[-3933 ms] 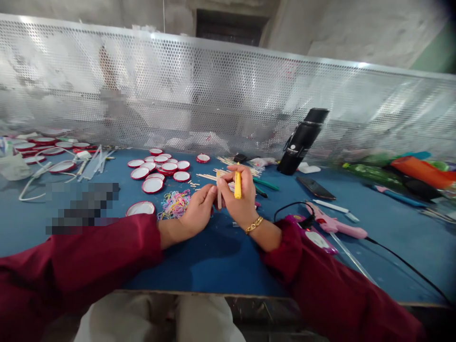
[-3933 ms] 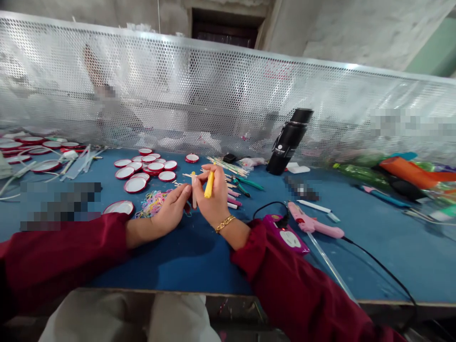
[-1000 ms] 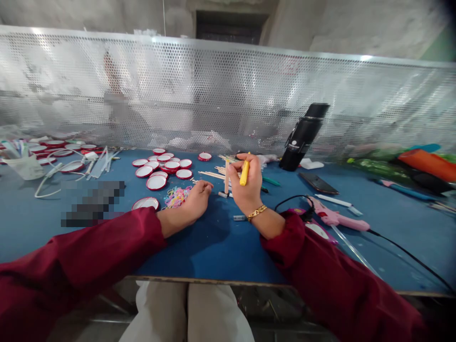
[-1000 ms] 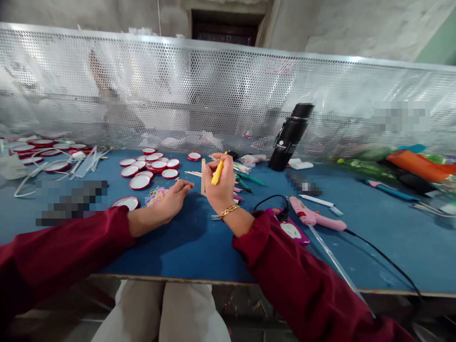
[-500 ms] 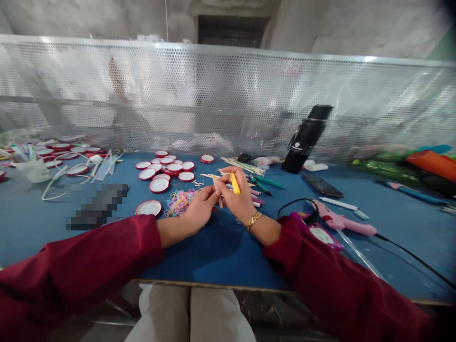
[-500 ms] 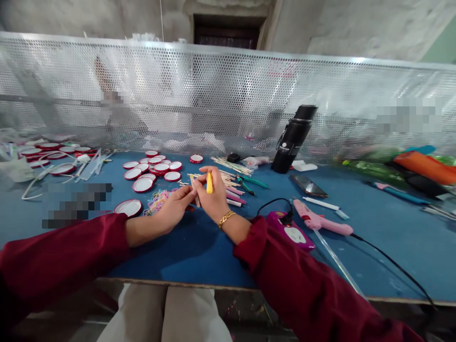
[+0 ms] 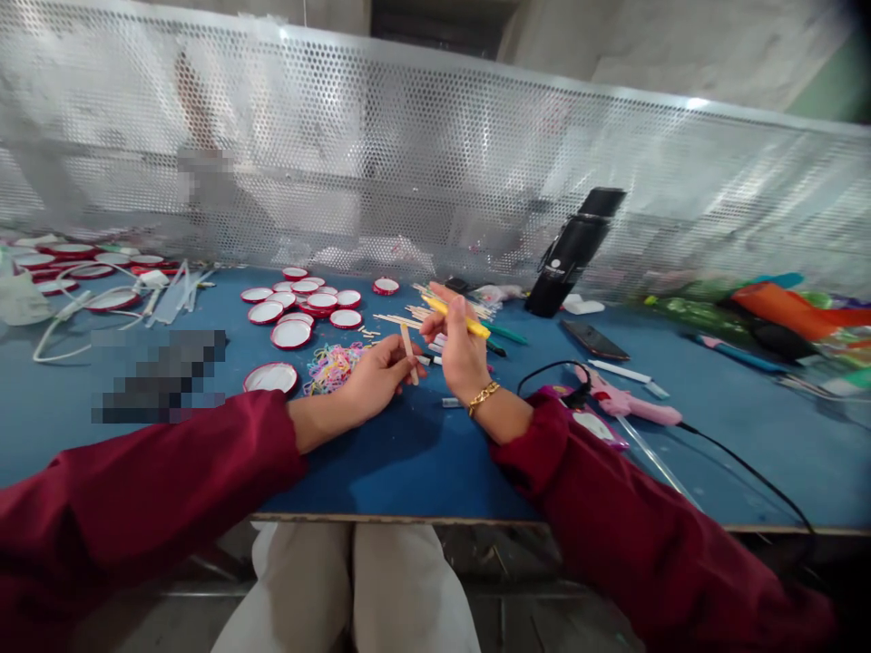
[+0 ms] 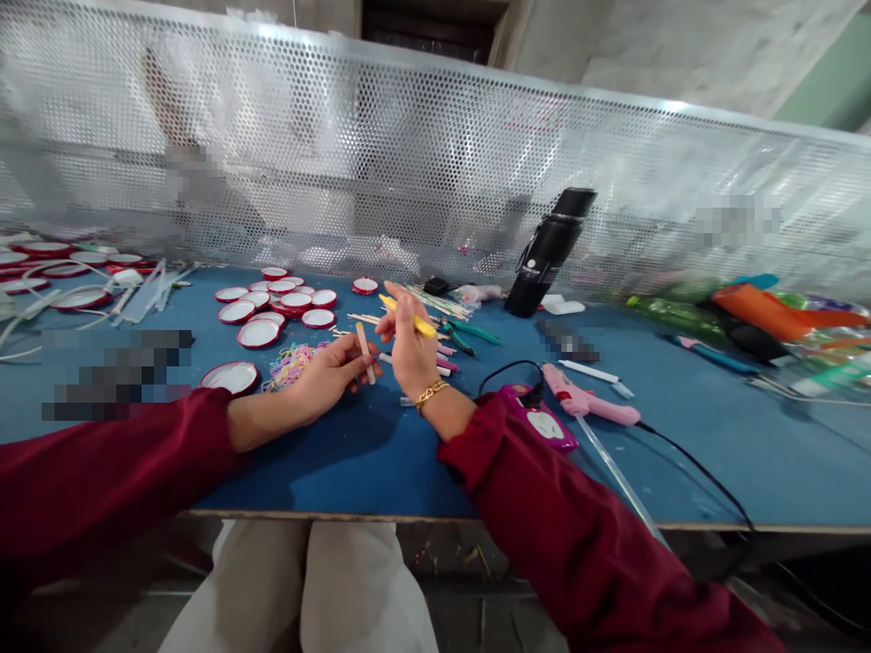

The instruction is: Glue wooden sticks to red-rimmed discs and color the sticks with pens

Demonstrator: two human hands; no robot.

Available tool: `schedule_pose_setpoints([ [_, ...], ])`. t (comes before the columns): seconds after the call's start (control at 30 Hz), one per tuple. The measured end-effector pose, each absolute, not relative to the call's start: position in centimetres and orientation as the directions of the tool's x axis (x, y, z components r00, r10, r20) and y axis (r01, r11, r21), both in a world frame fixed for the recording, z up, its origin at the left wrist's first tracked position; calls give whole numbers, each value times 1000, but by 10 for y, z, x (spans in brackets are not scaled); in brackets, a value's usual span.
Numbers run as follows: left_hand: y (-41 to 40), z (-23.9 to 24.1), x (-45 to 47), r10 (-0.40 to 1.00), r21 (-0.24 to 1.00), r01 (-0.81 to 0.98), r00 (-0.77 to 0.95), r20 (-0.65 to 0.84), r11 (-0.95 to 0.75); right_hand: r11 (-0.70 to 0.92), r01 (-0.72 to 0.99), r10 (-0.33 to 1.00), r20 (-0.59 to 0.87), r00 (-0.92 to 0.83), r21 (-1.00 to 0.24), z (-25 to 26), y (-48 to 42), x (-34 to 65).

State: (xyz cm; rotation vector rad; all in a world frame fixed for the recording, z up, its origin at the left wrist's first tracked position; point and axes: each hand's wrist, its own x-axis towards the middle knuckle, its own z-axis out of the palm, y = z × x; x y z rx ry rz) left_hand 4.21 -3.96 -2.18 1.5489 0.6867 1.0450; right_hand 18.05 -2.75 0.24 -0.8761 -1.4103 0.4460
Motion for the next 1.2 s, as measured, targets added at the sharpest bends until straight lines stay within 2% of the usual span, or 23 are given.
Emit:
schedule_pose_setpoints([
  [0.3,-35,-29,43,854,980,-94,480,200,-176,606,297,744,658,116,-738,-7,-45,177],
  [0.47,-34,-32,45,865,985,-81,471,171,-151,596,391,700,692,176,-701,-9,-51,181],
  [0.67,-35,-31,45,873,981,-109,449,190,-158,617,277,742,662,107,-736,-11,-53,180],
  [0.73,-36,-30,44,871,981,-108,453,192,-161,615,286,741,663,108,-735,-11,-52,180],
  [0.9,-37,-27,44,868,982,-93,459,190,-166,603,387,708,692,142,-697,-10,-50,180],
  [1.2,-37,-28,43,878,985,-80,446,173,-154,618,583,630,776,33,-527,-10,-52,180],
])
